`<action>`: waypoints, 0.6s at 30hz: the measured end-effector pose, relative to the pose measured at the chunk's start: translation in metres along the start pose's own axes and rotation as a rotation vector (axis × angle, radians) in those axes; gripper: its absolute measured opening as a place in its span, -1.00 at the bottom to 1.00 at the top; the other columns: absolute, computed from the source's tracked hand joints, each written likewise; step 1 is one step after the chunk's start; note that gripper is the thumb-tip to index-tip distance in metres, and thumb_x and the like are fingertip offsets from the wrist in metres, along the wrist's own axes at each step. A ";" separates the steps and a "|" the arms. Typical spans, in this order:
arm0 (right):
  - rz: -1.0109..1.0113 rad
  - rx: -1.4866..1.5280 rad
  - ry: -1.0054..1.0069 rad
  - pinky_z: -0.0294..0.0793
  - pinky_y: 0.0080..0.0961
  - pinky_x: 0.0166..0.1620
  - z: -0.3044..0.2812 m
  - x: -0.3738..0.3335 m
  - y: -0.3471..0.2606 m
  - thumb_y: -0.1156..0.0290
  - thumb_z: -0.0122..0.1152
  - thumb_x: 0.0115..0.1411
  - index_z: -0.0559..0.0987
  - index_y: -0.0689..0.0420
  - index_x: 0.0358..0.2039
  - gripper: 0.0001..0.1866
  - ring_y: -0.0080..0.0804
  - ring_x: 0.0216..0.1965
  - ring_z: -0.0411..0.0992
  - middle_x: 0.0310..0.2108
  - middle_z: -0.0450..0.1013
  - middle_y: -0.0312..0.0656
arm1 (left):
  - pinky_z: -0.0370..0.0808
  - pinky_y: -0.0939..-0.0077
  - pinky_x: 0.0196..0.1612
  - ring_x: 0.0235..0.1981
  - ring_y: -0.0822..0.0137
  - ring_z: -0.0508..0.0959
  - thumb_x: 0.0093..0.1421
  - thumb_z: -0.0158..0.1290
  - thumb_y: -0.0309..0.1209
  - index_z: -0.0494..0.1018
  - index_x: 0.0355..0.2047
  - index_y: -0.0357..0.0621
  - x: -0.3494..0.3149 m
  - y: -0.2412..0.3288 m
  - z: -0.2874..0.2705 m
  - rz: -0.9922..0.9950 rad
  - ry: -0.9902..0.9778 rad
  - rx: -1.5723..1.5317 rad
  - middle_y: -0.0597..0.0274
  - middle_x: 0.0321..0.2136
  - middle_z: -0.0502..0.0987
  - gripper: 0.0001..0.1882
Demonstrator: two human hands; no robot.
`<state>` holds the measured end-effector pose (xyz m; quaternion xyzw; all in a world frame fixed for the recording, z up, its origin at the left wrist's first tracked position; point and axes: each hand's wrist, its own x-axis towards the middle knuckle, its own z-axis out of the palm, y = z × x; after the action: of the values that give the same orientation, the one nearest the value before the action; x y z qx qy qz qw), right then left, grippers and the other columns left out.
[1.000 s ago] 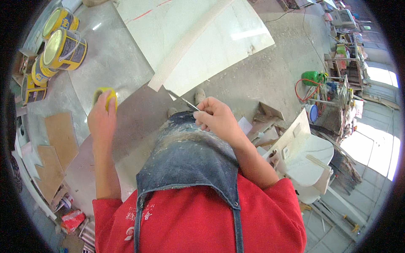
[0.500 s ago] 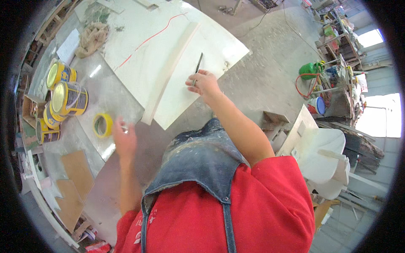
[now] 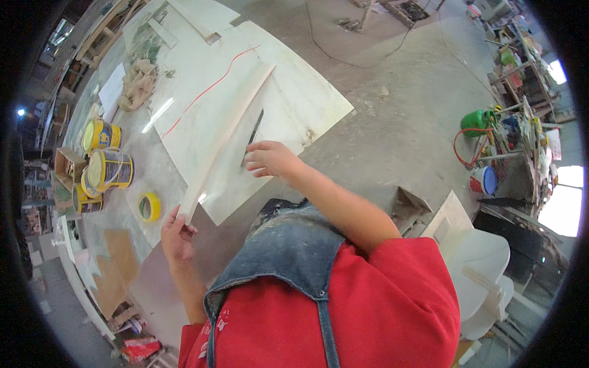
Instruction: The person uses a handheld angle grinder to smooth the edge of a white cabinet door, then applies yellow tape along the edge and inspects the fit. The person handles the door and tape by hand and uses the grinder with both hands.
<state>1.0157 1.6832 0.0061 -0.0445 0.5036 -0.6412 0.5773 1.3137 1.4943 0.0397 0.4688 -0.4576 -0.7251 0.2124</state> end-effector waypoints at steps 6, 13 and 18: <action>0.037 0.684 -0.232 0.50 -0.12 0.23 0.048 0.063 0.000 0.38 0.08 0.38 0.29 0.30 0.29 -0.48 -0.03 0.19 0.44 0.21 0.39 0.08 | 0.56 0.51 -0.40 -0.42 0.42 0.55 0.28 0.06 -0.55 0.42 0.12 -0.38 -0.046 0.006 0.040 0.061 -0.049 0.124 0.08 -0.17 0.61 -0.61; -0.228 0.968 -0.116 0.37 0.09 0.32 0.036 0.044 -0.038 0.36 -0.03 0.37 0.36 0.29 0.23 -0.53 0.12 0.25 0.38 0.24 0.37 0.10 | 0.54 0.58 -0.38 -0.39 0.46 0.55 0.24 0.10 -0.55 0.43 0.06 -0.37 -0.082 -0.009 0.026 0.074 -0.049 0.191 0.12 -0.18 0.61 -0.63; -0.646 0.793 -0.021 0.25 0.14 0.39 -0.028 -0.016 -0.090 0.30 -0.12 0.40 0.30 0.40 0.23 -0.49 0.20 0.30 0.30 0.24 0.34 0.17 | 0.54 0.58 -0.37 -0.40 0.42 0.56 0.22 0.14 -0.52 0.44 0.04 -0.32 -0.086 -0.029 -0.043 -0.047 -0.176 0.055 0.12 -0.21 0.61 -0.63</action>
<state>0.9411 1.6968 0.0635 0.0183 0.1762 -0.9282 0.3273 1.3957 1.5519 0.0506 0.4193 -0.4831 -0.7555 0.1414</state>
